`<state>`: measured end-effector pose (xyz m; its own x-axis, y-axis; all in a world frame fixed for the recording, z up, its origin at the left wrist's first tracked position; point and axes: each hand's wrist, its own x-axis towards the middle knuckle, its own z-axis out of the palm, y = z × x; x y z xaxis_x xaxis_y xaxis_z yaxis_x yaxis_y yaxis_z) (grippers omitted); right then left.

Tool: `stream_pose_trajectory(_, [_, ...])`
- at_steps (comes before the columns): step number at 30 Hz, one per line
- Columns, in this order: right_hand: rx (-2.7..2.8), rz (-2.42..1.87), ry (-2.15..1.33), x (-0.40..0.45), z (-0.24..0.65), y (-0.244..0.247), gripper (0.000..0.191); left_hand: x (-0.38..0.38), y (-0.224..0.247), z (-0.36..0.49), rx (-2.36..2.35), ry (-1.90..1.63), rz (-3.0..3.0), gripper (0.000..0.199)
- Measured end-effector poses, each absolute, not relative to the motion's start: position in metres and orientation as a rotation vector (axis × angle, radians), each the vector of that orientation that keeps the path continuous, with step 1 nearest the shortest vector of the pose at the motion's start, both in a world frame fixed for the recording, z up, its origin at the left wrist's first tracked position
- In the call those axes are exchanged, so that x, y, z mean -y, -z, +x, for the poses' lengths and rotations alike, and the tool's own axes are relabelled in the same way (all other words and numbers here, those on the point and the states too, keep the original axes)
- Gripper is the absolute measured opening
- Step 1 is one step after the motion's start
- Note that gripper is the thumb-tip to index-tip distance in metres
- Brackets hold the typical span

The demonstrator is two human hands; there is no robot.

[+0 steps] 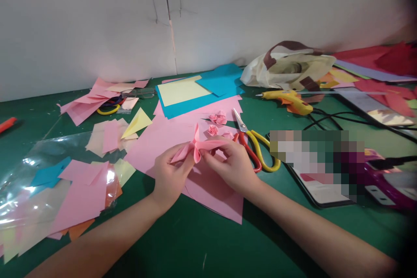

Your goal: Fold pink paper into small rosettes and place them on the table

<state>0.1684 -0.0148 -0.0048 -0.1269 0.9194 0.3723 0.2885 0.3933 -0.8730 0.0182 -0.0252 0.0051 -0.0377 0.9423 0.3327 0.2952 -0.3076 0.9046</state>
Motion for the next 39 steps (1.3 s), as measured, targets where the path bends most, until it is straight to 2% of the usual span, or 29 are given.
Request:
stream_pose_trajectory(11, [1.676,-1.058,-0.7,0.016,0.167,0.003,0.011,0.024,-0.001,0.017,-1.284,-1.235,1.599,0.018])
stream_pose_trajectory(18, [1.706,-1.085,-0.665,0.013,0.17,0.006,0.011,0.024,-0.004,0.017,-1.092,-1.149,1.511,0.046])
stream_pose_trajectory(24, [1.738,-1.083,-0.621,0.013,0.172,0.006,0.011,0.024,-0.007,0.018,-1.063,-1.048,1.498,0.038])
stream_pose_trajectory(27, [1.714,-1.096,-0.556,0.012,0.172,0.007,0.01,0.024,-0.006,0.021,-1.127,-1.165,1.447,0.042])
stream_pose_trajectory(30, [1.663,-1.088,-0.52,0.012,0.171,0.008,0.009,0.023,-0.004,0.022,-1.175,-1.289,1.334,0.036])
stream_pose_trajectory(35, [1.466,-1.131,-0.632,0.011,0.169,0.008,0.012,0.018,0.002,0.022,-1.152,-1.336,1.184,0.022])
stream_pose_trajectory(39, [1.33,-1.205,-0.743,0.008,0.17,0.008,0.015,0.014,0.008,0.02,-1.112,-1.375,0.988,0.028])
